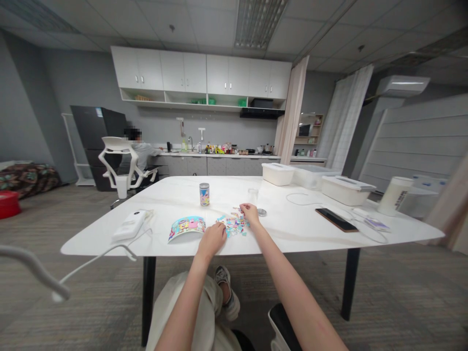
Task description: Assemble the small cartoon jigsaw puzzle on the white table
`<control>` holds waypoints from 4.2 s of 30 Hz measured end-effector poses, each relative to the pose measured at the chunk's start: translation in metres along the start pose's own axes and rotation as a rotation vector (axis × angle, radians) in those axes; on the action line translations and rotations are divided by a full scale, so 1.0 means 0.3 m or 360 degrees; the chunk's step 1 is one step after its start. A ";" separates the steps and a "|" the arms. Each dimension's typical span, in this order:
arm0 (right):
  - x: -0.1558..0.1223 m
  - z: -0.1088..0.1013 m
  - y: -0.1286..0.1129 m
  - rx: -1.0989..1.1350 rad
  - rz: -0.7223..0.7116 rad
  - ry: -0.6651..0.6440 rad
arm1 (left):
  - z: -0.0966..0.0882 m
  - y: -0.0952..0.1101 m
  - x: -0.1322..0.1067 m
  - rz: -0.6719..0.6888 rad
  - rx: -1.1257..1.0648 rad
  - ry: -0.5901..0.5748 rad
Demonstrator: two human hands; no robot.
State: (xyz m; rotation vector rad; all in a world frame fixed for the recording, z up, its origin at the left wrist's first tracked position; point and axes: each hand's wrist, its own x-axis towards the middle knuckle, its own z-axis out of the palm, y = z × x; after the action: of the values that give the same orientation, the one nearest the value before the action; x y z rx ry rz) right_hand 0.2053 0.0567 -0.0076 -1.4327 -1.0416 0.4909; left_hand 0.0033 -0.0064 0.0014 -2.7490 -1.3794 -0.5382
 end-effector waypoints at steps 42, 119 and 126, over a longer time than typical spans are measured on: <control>-0.006 -0.012 -0.014 0.0351 0.0193 0.0144 | -0.017 0.011 -0.002 -0.0042 -0.0027 -0.0060; -0.319 -0.276 -0.044 -0.1527 -0.0736 -0.0380 | 0.042 -0.025 0.021 0.0339 -0.0045 0.0119; -0.326 -0.280 -0.048 -0.1542 -0.0674 -0.0333 | 0.032 -0.017 0.013 0.0277 0.0009 0.0171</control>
State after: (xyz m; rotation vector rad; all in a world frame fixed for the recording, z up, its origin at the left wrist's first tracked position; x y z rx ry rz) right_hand 0.2196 -0.0721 -0.0072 -1.9222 -1.8409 -0.2367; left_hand 0.0043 0.0011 -0.0071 -2.7549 -1.1045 -0.6591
